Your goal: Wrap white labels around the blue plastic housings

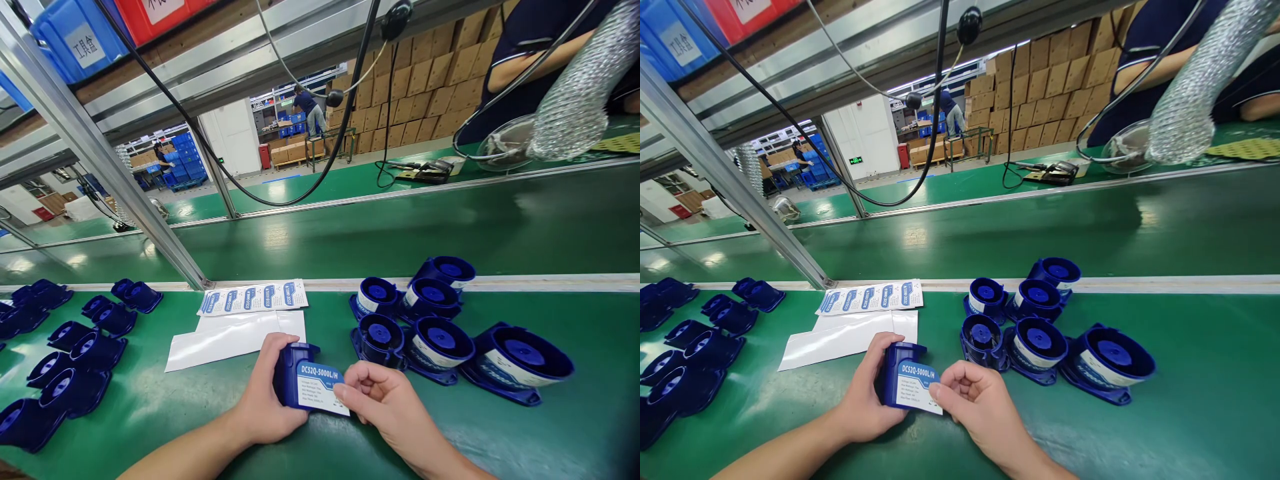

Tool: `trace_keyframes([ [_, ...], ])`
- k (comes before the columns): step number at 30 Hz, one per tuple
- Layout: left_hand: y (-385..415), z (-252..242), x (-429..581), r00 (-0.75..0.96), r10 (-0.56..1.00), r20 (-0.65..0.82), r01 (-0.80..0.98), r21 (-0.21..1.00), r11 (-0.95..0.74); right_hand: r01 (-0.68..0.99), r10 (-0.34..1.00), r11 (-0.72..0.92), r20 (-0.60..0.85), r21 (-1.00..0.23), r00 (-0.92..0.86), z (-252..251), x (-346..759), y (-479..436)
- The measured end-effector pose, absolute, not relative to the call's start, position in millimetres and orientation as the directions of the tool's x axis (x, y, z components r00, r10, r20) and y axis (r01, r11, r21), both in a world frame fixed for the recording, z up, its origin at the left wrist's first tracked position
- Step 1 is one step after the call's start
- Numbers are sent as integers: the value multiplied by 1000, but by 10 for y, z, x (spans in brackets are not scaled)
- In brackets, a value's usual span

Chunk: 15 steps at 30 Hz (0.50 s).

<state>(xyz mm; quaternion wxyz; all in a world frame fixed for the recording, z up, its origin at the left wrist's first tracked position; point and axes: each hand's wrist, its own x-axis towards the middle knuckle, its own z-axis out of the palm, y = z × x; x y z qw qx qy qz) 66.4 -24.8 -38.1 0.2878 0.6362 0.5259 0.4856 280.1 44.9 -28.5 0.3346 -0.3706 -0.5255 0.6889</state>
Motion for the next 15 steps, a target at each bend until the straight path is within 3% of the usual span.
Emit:
trace_keyframes([
  [15,-249,-378,670,-25,948,317,378,881,-285,-95,841,-234,-153,-968,-519,-291,2808,455],
])
